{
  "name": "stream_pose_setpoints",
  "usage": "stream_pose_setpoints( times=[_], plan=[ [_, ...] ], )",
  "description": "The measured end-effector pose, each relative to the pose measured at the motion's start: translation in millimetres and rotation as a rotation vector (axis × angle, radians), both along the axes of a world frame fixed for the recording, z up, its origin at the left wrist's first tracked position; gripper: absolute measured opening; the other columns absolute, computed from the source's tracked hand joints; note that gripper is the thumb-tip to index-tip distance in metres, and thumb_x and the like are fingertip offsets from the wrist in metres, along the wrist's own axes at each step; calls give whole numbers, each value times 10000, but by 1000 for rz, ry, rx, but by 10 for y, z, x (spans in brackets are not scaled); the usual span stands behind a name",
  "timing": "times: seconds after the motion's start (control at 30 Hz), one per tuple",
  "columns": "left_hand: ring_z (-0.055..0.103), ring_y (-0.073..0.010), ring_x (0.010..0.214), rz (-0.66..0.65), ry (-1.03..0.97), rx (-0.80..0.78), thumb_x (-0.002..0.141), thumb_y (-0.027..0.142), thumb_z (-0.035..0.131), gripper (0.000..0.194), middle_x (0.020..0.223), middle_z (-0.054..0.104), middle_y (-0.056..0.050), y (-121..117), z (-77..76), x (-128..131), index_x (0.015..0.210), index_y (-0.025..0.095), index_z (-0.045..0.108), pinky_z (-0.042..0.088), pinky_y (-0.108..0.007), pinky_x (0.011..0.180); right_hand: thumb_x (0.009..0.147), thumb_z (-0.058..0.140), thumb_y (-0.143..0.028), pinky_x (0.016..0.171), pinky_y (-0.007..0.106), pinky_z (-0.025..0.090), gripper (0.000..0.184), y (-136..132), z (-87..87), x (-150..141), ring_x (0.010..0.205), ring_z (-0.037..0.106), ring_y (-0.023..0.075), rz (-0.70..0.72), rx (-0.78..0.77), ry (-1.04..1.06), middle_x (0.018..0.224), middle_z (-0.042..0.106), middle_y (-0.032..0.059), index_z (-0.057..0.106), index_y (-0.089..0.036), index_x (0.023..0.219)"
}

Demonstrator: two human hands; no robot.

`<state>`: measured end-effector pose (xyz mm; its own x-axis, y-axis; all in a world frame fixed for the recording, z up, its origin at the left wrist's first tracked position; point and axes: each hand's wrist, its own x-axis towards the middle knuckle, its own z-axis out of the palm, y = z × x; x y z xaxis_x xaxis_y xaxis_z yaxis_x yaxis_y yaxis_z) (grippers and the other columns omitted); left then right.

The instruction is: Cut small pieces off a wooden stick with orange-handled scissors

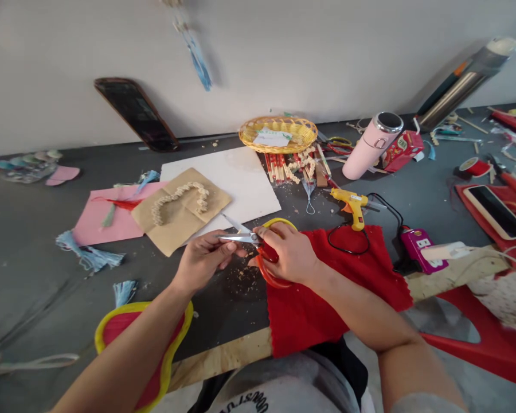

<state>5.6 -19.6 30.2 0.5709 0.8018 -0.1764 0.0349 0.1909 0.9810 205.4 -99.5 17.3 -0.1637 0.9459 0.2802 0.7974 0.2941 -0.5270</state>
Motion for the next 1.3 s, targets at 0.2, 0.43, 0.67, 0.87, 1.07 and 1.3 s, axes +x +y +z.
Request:
stream_pose_setpoints(
  times=[0.2,0.43,0.67,0.87,1.07,1.3],
  plan=[
    [395,-48,387,-72,-75,-85,765,405,740,308,658,723,-70,9,-17,-20,733,124,618,286,-200,390,806,674,-509,925,446,530,658,17,-8,22,1074,565,282,38,23,45,1108,568,124,488,-192,1352],
    [386,-44,384,-108,-68,-168,731,424,767,343,645,718,-80,25,16,-35,711,123,603,278,-198,387,825,642,-540,933,439,529,654,22,-10,17,1070,568,273,67,30,74,1116,573,128,495,-188,1356],
    [368,-44,380,-74,-37,-136,735,425,757,335,638,711,-71,32,-9,-28,741,119,621,268,-203,377,850,624,-514,932,439,535,601,2,13,-1,1066,594,278,28,-9,2,1115,607,123,503,-206,1351],
    [384,-44,390,-76,-41,-108,755,421,742,326,666,718,-74,29,-14,-27,765,115,632,275,-200,383,839,647,-485,941,433,530,623,4,2,16,1091,574,280,31,-9,10,1121,590,125,486,-196,1367],
    [382,-48,373,-148,-54,-193,755,419,746,330,638,715,-79,45,-19,-64,727,123,604,266,-196,373,827,645,-523,939,445,520,666,27,-6,36,1083,552,270,90,31,66,1117,563,116,457,-225,1392],
    [363,-43,366,-166,-53,-239,737,423,761,336,611,704,-76,66,-46,-75,741,121,615,238,-192,366,838,624,-553,943,441,524,659,32,-15,19,1080,563,268,90,13,79,1114,576,124,470,-213,1380]
  ],
)
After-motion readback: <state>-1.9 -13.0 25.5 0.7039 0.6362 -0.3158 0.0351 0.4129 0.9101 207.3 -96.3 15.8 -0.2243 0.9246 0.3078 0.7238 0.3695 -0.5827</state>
